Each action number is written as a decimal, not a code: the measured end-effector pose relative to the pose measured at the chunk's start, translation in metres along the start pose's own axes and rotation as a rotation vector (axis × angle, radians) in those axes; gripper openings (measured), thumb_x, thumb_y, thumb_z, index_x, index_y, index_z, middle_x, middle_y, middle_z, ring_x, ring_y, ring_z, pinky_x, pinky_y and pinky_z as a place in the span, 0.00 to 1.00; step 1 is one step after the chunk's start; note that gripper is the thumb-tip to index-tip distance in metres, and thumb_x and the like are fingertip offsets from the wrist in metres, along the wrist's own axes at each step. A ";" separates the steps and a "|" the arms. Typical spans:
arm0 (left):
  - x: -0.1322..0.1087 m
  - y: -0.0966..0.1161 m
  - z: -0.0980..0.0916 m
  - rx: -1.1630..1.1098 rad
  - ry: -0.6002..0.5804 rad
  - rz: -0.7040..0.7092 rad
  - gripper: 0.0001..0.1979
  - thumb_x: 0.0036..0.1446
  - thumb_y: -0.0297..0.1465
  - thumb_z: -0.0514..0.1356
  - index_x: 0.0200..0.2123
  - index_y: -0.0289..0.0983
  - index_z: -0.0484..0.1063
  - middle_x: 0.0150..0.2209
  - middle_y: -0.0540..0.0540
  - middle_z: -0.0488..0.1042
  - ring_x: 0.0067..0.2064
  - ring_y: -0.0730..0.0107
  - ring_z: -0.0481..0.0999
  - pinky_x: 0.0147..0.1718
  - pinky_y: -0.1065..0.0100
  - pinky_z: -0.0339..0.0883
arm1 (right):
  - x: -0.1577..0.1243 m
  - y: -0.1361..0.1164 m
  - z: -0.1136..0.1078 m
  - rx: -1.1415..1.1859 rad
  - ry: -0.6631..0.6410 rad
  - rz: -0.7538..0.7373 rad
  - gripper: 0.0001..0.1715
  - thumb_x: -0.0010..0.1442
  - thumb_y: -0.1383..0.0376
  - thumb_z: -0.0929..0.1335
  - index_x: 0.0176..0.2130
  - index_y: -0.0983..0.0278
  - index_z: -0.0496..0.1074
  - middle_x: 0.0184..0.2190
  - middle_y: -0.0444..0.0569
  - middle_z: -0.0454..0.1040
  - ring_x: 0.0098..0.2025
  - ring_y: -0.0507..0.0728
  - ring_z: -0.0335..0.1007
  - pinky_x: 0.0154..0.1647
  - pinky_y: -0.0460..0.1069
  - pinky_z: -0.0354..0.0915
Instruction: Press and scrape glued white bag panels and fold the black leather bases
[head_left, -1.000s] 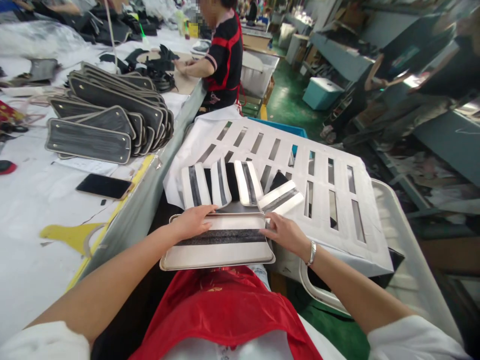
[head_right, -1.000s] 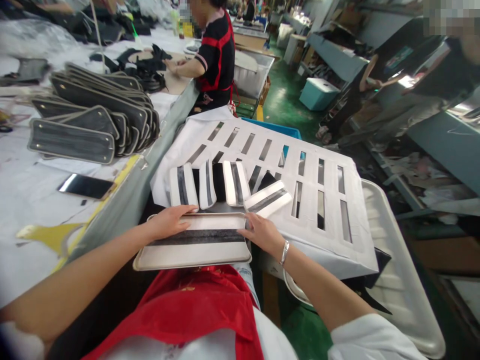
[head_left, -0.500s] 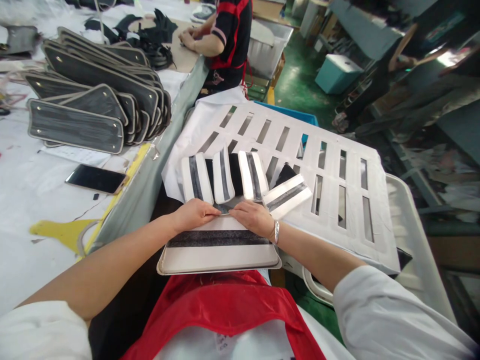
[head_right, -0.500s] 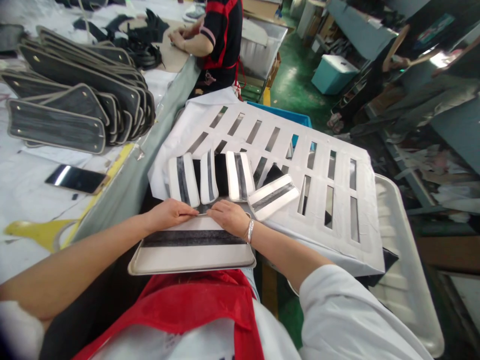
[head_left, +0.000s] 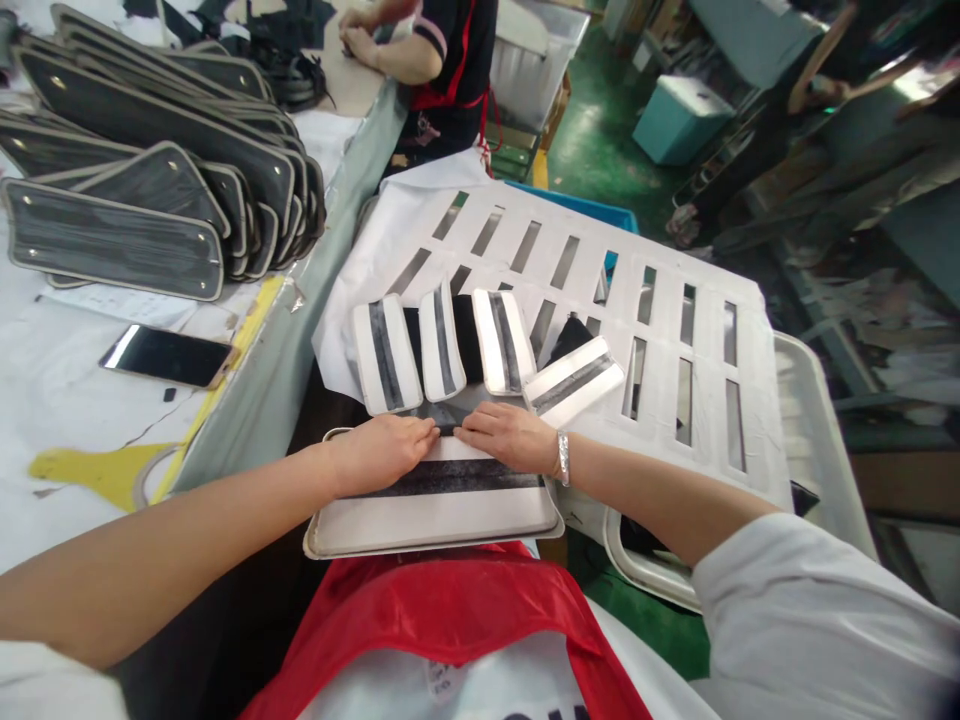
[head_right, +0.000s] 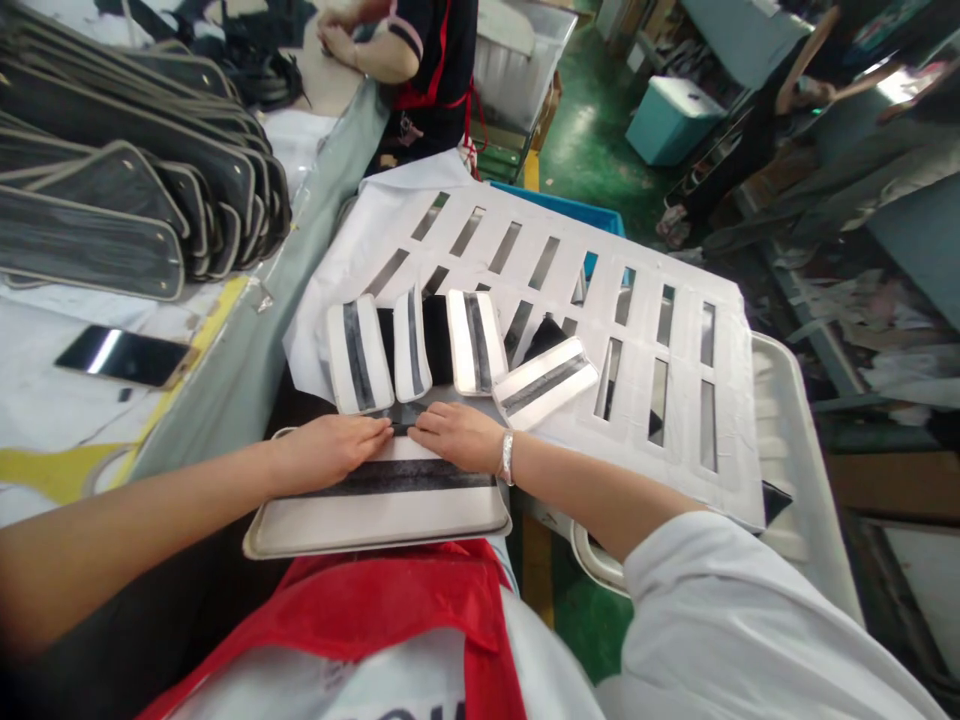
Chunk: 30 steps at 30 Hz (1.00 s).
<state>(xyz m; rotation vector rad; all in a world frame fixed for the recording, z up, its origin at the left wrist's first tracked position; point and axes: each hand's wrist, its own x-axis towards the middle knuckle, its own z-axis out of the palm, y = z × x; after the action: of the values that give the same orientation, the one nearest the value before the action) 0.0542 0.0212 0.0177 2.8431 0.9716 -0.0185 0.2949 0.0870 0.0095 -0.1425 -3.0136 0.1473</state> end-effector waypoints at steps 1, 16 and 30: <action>0.000 0.002 0.002 0.027 -0.007 0.020 0.20 0.55 0.22 0.53 0.52 0.25 0.67 0.52 0.31 0.70 0.51 0.58 0.72 0.50 0.62 0.67 | -0.007 0.003 0.000 0.016 0.018 0.000 0.16 0.64 0.71 0.59 0.49 0.72 0.68 0.41 0.55 0.70 0.41 0.57 0.60 0.43 0.50 0.61; 0.052 0.009 0.010 -0.018 -0.059 0.060 0.23 0.57 0.20 0.49 0.57 0.28 0.63 0.56 0.35 0.68 0.52 0.63 0.72 0.49 0.65 0.69 | -0.050 0.008 -0.005 -0.027 -0.021 0.121 0.16 0.67 0.68 0.56 0.46 0.69 0.69 0.37 0.54 0.70 0.37 0.56 0.59 0.38 0.50 0.61; -0.025 -0.045 -0.016 -0.727 -0.165 -0.420 0.21 0.56 0.31 0.53 0.54 0.36 0.68 0.51 0.47 0.73 0.52 0.68 0.73 0.54 0.69 0.63 | -0.011 -0.008 -0.012 0.225 0.133 0.347 0.12 0.62 0.66 0.63 0.42 0.68 0.73 0.36 0.53 0.71 0.40 0.56 0.66 0.44 0.50 0.64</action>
<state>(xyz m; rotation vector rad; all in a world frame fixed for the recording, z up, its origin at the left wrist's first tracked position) 0.0067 0.0434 0.0290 1.9270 1.2091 0.0474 0.3069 0.0792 0.0209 -0.6240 -2.7881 0.4840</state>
